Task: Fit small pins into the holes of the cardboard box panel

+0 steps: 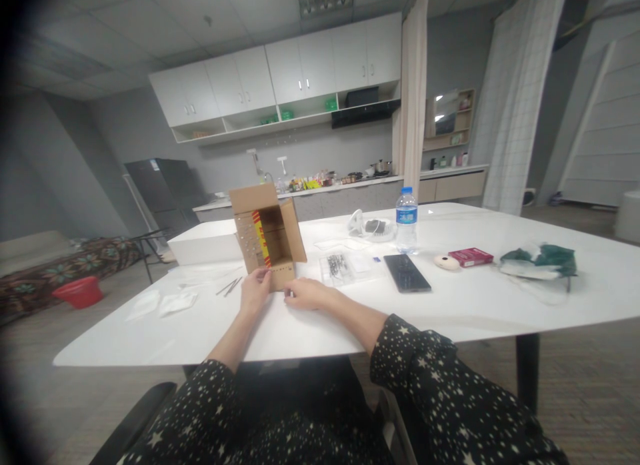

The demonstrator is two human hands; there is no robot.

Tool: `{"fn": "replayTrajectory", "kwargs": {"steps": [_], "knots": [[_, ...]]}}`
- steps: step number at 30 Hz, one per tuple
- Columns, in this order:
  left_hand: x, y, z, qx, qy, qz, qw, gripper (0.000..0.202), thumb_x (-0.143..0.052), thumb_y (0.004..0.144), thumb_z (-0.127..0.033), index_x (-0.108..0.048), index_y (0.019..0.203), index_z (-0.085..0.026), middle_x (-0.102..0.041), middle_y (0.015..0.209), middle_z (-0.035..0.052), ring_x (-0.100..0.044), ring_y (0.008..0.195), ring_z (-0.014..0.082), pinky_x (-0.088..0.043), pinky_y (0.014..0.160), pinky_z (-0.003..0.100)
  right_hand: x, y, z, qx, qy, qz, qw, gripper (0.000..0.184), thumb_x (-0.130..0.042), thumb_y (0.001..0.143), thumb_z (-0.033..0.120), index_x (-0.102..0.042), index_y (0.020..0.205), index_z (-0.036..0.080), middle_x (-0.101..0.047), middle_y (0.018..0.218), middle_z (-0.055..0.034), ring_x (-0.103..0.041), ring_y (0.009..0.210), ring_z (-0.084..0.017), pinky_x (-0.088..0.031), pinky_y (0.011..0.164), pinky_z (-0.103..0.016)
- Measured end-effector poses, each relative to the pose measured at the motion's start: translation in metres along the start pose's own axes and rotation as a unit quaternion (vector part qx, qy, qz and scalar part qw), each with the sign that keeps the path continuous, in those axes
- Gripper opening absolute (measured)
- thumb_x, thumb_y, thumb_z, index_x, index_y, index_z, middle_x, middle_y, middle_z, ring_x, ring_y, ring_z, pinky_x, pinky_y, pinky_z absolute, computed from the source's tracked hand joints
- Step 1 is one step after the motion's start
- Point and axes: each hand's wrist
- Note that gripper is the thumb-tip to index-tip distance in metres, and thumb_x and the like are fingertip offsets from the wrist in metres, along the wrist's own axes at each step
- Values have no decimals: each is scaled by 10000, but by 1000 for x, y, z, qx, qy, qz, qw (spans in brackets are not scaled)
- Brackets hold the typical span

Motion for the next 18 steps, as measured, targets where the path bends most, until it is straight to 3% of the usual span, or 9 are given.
{"fn": "replayTrajectory", "kwargs": {"steps": [6, 18], "knots": [[-2, 0, 0, -14, 26, 25, 999, 283, -511, 832, -356, -725, 907, -186, -743, 891, 105, -681, 858, 243, -499, 772, 338, 0, 0, 1, -10, -10, 4, 1000, 236, -528, 840, 306, -673, 983, 186, -704, 905, -72, -634, 814, -206, -402, 675, -258], [-3, -2, 0, -18, 26, 38, 999, 304, -510, 818, -320, -703, 1001, -172, -734, 907, 96, -672, 820, 230, -503, 752, 336, 4, -1, 5, -13, -9, 5, 1000, 229, -532, 833, 291, -680, 975, 189, -702, 875, -62, -628, 794, -200, -399, 671, -255]]}}
Point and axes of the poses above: each hand's wrist, its own y-axis towards the middle knuckle, its own x-axis out of the back of the hand, z = x × y
